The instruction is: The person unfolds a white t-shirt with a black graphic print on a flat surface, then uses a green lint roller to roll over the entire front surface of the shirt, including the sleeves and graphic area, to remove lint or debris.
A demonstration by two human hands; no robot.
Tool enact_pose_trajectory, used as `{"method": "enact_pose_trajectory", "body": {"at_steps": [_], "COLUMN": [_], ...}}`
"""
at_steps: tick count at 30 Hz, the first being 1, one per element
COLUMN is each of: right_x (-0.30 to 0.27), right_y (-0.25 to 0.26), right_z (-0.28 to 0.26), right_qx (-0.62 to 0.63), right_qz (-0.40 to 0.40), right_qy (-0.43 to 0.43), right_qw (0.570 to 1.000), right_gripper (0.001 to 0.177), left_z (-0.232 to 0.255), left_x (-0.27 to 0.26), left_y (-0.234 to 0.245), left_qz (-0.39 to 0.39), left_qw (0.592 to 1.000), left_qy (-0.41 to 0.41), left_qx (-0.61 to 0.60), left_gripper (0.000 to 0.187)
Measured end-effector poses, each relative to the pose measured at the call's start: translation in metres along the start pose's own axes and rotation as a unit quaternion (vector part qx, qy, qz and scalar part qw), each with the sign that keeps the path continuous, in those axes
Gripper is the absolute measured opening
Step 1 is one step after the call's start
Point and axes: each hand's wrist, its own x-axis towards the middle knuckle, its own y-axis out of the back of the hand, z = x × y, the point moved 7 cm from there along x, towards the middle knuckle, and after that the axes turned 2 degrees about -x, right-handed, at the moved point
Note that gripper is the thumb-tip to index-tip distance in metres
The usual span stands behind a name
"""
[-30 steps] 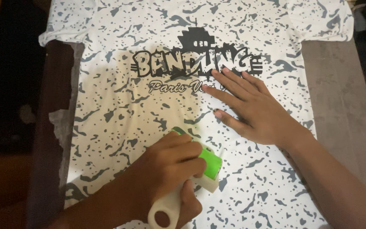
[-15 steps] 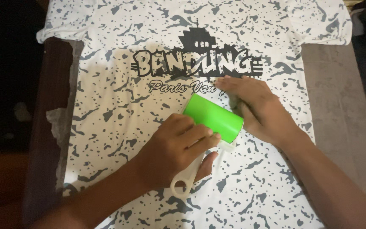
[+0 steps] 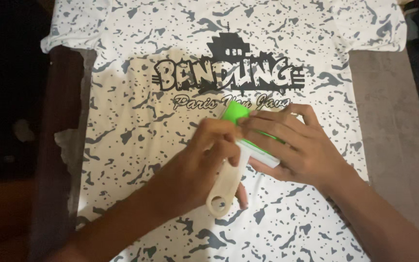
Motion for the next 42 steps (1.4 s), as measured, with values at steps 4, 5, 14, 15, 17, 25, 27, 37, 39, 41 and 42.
{"method": "enact_pose_trajectory", "body": {"at_steps": [4,5,14,15,17,25,27,37,39,41,42], "right_x": [-0.007,-0.009,-0.007,-0.005,-0.01,-0.057,-0.064,-0.067,-0.074,-0.059,-0.052], "right_y": [0.005,0.007,0.017,0.02,0.029,-0.006,-0.01,-0.001,0.007,0.017,0.019], "right_z": [-0.009,-0.01,-0.031,-0.039,-0.052,-0.062,-0.06,-0.01,0.021,0.016,0.01], "right_qx": [-0.058,-0.052,-0.099,-0.104,-0.009,0.22,0.236,0.098,0.069,-0.043,-0.099], "right_qz": [0.001,0.006,0.014,0.031,-0.034,-0.17,-0.171,-0.112,-0.235,-0.228,-0.223], "right_qy": [-0.008,-0.023,0.044,0.074,0.033,-0.033,-0.049,-0.169,-0.288,-0.214,-0.175], "right_qw": [0.998,0.998,0.994,0.991,0.999,0.96,0.955,0.974,0.926,0.949,0.954], "right_gripper": [0.045,0.046,0.024,0.022,0.017,0.019,0.019,0.02,0.019,0.021,0.022], "left_z": [-0.004,-0.008,-0.036,-0.034,-0.04,-0.055,-0.057,-0.062,-0.062,-0.061,-0.061], "left_x": [0.002,0.004,-0.009,-0.009,-0.008,-0.002,-0.003,-0.007,-0.008,-0.008,-0.008], "left_y": [0.017,0.02,0.012,0.013,0.017,0.009,0.005,0.004,0.004,0.004,0.003], "left_qz": [0.048,0.063,-0.014,-0.008,0.012,-0.027,-0.046,-0.07,-0.07,-0.071,-0.072], "left_qw": [0.985,0.976,0.997,0.995,0.992,0.97,0.967,0.961,0.963,0.962,0.962], "left_qy": [-0.073,-0.092,-0.026,-0.042,-0.019,0.04,0.042,0.037,0.039,0.037,0.036], "left_qx": [0.147,0.185,0.072,0.095,0.121,0.237,0.248,0.263,0.259,0.26,0.261], "left_gripper": [0.054,0.055,0.016,0.013,0.012,0.039,0.043,0.048,0.048,0.048,0.048]}}
